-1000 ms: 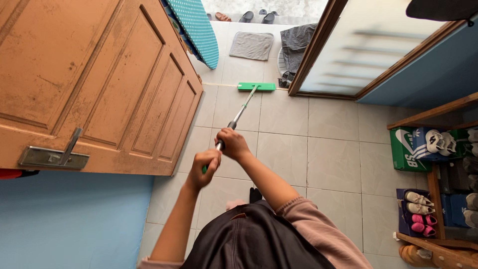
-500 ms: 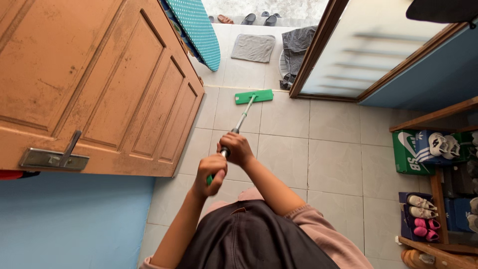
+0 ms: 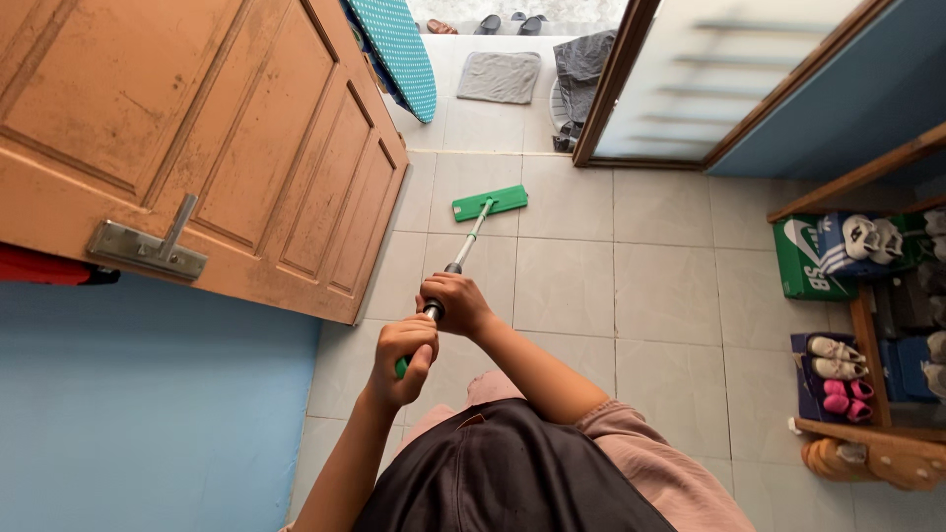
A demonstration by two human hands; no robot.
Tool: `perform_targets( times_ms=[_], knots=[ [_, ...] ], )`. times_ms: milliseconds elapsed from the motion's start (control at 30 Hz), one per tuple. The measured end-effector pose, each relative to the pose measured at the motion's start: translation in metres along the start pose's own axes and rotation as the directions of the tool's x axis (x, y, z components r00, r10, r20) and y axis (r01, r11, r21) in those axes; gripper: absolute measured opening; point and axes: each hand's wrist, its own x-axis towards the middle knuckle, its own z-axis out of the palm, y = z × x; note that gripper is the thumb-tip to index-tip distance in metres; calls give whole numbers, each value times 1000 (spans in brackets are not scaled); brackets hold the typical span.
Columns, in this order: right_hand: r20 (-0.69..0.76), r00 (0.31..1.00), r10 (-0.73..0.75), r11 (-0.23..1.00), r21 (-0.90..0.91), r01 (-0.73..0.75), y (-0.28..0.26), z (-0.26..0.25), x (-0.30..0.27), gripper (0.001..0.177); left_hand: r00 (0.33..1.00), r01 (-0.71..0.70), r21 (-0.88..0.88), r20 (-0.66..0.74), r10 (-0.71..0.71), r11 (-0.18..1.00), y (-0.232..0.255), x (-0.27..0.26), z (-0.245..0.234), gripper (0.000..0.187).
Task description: The person mops a tiled floor in a room using a green flat mop, pushing it across different sections of the tiles.
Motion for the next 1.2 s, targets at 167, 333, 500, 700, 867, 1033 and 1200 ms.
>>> perform_targets(
  times_ms=[167, 333, 500, 700, 867, 1033, 1200],
  knots=[
    [23, 993, 117, 992, -53, -116, -4, 38, -48, 21, 999, 6, 21, 46, -7, 1000, -19, -58, 7, 14],
    [12, 999, 36, 999, 8, -36, -40, 73, -100, 20, 999, 32, 56, 0, -32, 998, -13, -145, 10, 16],
    [203, 977, -65, 986, 164, 32, -137, 66, -122, 28, 999, 38, 26, -9, -38, 999, 63, -200, -15, 17],
    [111, 974, -196, 964, 205, 171, -180, 79, -122, 24, 987, -116, -89, -118, 105, 989, 103, -218, -22, 22],
    [9, 977, -215, 960, 184, 210, -130, 88, -125, 25, 990, -137, -45, 19, 138, 990, 50, -209, -5, 23],
    [64, 998, -22, 993, 116, 14, -75, 109, -101, 22, 996, -82, 44, 51, 80, 996, -14, -183, -18, 19],
    [-12, 998, -64, 996, 69, 65, -84, 144, -51, 20, 995, -7, 96, 101, -3, 995, -21, -164, -83, 17]
  ],
)
